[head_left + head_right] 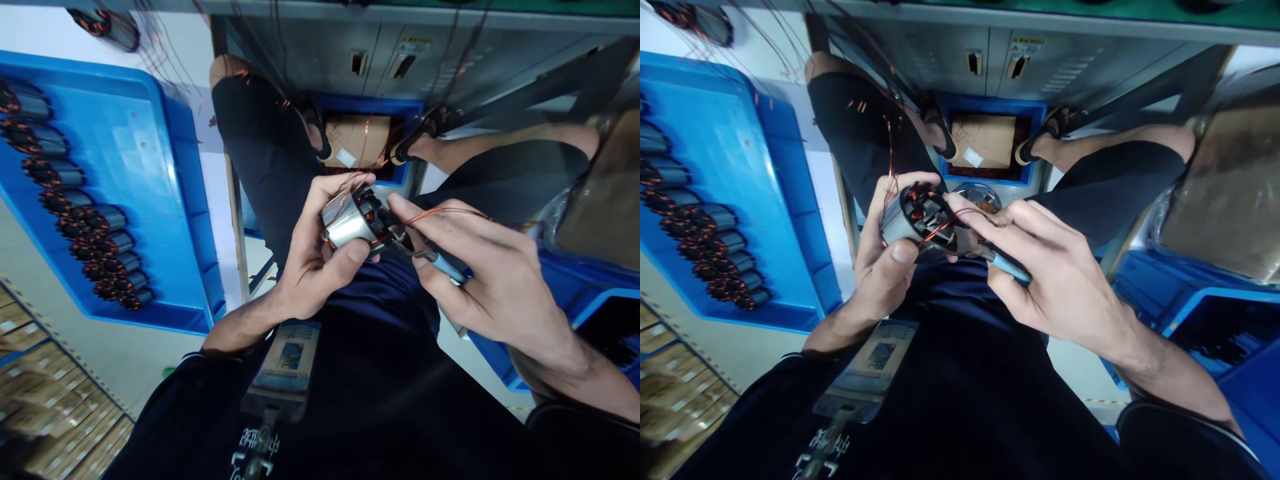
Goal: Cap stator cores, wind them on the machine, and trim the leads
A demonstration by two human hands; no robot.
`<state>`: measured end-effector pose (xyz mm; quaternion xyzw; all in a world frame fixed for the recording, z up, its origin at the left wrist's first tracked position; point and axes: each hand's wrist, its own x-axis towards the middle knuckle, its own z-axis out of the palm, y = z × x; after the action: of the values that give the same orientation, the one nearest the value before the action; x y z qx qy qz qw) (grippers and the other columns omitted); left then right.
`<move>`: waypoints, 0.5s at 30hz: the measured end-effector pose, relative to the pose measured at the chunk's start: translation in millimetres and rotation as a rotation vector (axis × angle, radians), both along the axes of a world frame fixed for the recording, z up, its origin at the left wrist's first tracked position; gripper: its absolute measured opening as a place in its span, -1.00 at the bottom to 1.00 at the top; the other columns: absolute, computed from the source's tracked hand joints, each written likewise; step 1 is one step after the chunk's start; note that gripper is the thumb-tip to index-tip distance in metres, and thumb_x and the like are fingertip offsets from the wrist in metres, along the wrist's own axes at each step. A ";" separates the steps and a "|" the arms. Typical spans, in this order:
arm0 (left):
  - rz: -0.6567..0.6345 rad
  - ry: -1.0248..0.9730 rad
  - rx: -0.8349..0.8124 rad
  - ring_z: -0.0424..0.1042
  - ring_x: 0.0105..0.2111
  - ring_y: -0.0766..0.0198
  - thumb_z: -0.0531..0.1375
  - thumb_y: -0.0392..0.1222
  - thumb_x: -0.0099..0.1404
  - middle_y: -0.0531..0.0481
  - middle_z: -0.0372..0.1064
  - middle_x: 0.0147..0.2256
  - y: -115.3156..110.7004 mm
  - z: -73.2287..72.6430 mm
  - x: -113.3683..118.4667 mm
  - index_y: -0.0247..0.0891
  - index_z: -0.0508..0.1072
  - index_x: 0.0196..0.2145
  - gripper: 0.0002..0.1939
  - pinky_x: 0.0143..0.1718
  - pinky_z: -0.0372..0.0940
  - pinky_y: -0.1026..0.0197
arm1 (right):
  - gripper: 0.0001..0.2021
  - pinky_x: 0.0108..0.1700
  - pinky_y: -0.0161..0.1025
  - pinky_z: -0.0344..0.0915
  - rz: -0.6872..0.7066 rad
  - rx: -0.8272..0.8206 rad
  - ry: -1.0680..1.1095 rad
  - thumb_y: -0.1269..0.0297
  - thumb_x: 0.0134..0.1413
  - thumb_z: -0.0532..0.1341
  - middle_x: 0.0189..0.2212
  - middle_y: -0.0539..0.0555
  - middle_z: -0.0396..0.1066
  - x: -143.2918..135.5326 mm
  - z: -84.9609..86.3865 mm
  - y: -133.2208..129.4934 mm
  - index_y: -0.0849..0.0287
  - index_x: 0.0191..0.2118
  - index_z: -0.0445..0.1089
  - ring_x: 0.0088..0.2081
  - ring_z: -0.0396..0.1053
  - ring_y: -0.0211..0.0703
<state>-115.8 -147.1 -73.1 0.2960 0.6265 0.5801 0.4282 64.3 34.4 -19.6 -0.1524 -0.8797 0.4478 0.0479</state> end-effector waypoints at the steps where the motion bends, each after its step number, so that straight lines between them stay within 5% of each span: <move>1: -0.003 0.000 0.008 0.77 0.05 -0.10 0.23 0.43 0.62 -0.25 0.53 0.37 -0.8 -0.8 0.3 -0.01 0.42 0.48 -0.29 -0.18 0.74 0.08 | -0.18 0.24 0.10 0.74 0.001 0.002 -0.004 0.48 0.48 0.26 0.10 0.08 0.71 0.1 0.5 -0.2 -0.32 0.70 0.30 0.05 0.70 0.11; 7: -0.021 -0.059 0.066 0.72 0.25 -0.25 0.27 0.32 0.61 -0.23 0.52 0.39 -4.5 -7.6 1.1 0.07 0.41 0.50 -0.35 -0.01 0.77 -0.03 | -0.37 0.08 -0.03 0.82 -0.060 0.074 0.015 0.44 0.49 0.38 0.13 -0.05 0.80 1.4 -1.6 -3.4 -0.29 0.52 0.56 0.00 0.81 0.06; 10: -0.023 -0.011 0.058 0.64 0.36 -0.26 0.27 0.29 0.62 -0.17 0.48 0.41 -5.9 -13.3 1.3 0.15 0.40 0.52 -0.37 0.13 0.76 -0.10 | -0.45 0.22 -0.04 0.81 -0.075 -0.007 0.011 0.40 0.51 0.44 0.23 -0.14 0.76 -1.5 -10.1 -2.2 -0.30 0.44 0.63 0.11 0.82 0.05; 13: -0.002 -0.039 0.095 0.71 0.12 -0.05 0.35 0.23 0.57 -0.12 0.43 0.40 -5.5 -16.3 2.8 0.25 0.39 0.53 -0.34 -0.12 0.75 0.07 | -0.45 0.38 0.03 0.75 -0.084 -0.074 0.019 0.39 0.52 0.42 0.34 -0.15 0.70 -4.5 -20.2 0.2 -0.30 0.46 0.62 0.21 0.78 0.10; 15: 0.013 -0.148 0.113 0.68 -0.10 0.06 0.30 0.27 0.60 -0.11 0.47 0.29 -4.2 -14.5 4.7 0.29 0.43 0.50 -0.40 -0.27 0.73 0.07 | -0.37 0.30 0.05 0.77 -0.090 -0.063 0.006 0.44 0.51 0.35 0.28 -0.09 0.74 -5.3 -23.8 1.2 -0.29 0.52 0.56 0.15 0.79 0.09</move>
<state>-111.1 -151.4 -87.6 0.2720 0.5614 0.6375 0.4520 58.9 35.6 -43.4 -0.1919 -0.8573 0.4732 0.0660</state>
